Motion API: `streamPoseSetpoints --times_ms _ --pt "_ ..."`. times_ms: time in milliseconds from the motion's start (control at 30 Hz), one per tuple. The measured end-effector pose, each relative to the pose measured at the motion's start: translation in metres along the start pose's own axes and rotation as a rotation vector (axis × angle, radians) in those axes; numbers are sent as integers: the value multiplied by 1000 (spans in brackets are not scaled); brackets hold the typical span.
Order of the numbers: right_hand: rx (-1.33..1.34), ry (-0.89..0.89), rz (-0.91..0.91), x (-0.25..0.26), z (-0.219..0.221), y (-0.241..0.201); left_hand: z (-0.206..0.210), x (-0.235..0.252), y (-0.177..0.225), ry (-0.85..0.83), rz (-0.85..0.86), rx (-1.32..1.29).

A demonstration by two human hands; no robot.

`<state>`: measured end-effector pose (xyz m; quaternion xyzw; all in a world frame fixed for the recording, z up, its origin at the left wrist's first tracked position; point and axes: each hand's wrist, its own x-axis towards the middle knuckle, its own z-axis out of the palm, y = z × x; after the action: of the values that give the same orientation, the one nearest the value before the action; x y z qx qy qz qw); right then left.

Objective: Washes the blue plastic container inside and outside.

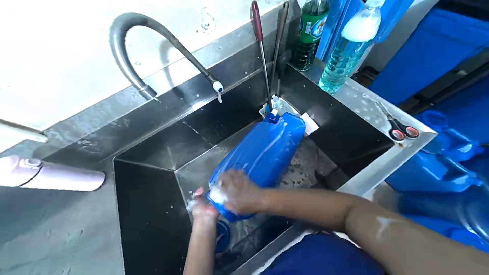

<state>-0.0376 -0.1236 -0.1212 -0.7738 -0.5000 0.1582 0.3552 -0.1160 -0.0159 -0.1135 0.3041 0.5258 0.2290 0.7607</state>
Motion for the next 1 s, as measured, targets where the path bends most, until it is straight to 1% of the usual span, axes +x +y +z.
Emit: streamPoseSetpoints --times_ms 33,67,100,133,167,200,233,267,300,333,367,400,433,500,533,567,600,667,700,767,800,833,867,933,967,1000 --pt "5 32 -44 -7 6 -8 -3 -3 0 -17 51 104" --pt "-39 95 -14 -11 3 3 -16 -7 -2 -31 122 313" --pt "-95 139 96 -13 -11 30 -34 -7 -4 -62 176 534" --pt "-89 159 266 -13 -30 64 -54 1 -10 -87 210 731" --pt "-55 190 424 -10 -45 97 -72 11 -18 -95 239 859" --pt "-44 203 528 -6 -48 115 -83 20 -24 -80 267 922" --pt "-57 213 540 -1 -35 115 -88 30 -23 -57 299 937" --pt "-77 211 450 1 -5 97 -93 40 -18 -33 321 940" --pt "-86 156 283 -2 31 65 -101 50 -9 -22 314 941" --pt "-32 87 118 -8 60 31 -112 61 1 -15 302 941" --pt "12 11 7 -10 72 9 -121 69 11 3 303 951" --pt "13 -38 -23 -9 69 2 -130 73 20 16 310 971" --pt "-7 -114 56 -6 49 10 -136 74 27 41 313 993" --pt "3 -380 362 -1 -10 63 -145 71 33 86 320 1017" --pt "-2 -500 422 -9 -29 92 -149 70 32 102 325 1030" --pt "-34 -558 385 -19 -38 110 -150 73 32 114 345 1035" --pt "-65 -589 310 -27 -47 116 -147 75 31 125 364 1032" --pt "-71 -670 246 -35 -56 105 -147 74 28 143 350 1049" --pt "-58 -711 259 -30 -59 101 -148 74 28 144 335 1054" --pt "-21 -847 322 -8 -56 104 -147 71 28 140 321 1039" --pt "-12 -935 323 5 -56 104 -146 71 28 140 325 1021" --pt "-32 -991 266 13 -58 102 -144 70 27 146 326 1005" --pt "-104 -999 160 12 -63 95 -142 69 27 156 326 999" --pt "-275 -854 -82 -9 -74 76 -144 70 27 182 339 1005" --pt "-260 -762 -104 -30 -77 74 -146 71 26 190 345 1025" --pt "-196 -688 -21 -51 -79 79 -146 69 26 187 344 1053"
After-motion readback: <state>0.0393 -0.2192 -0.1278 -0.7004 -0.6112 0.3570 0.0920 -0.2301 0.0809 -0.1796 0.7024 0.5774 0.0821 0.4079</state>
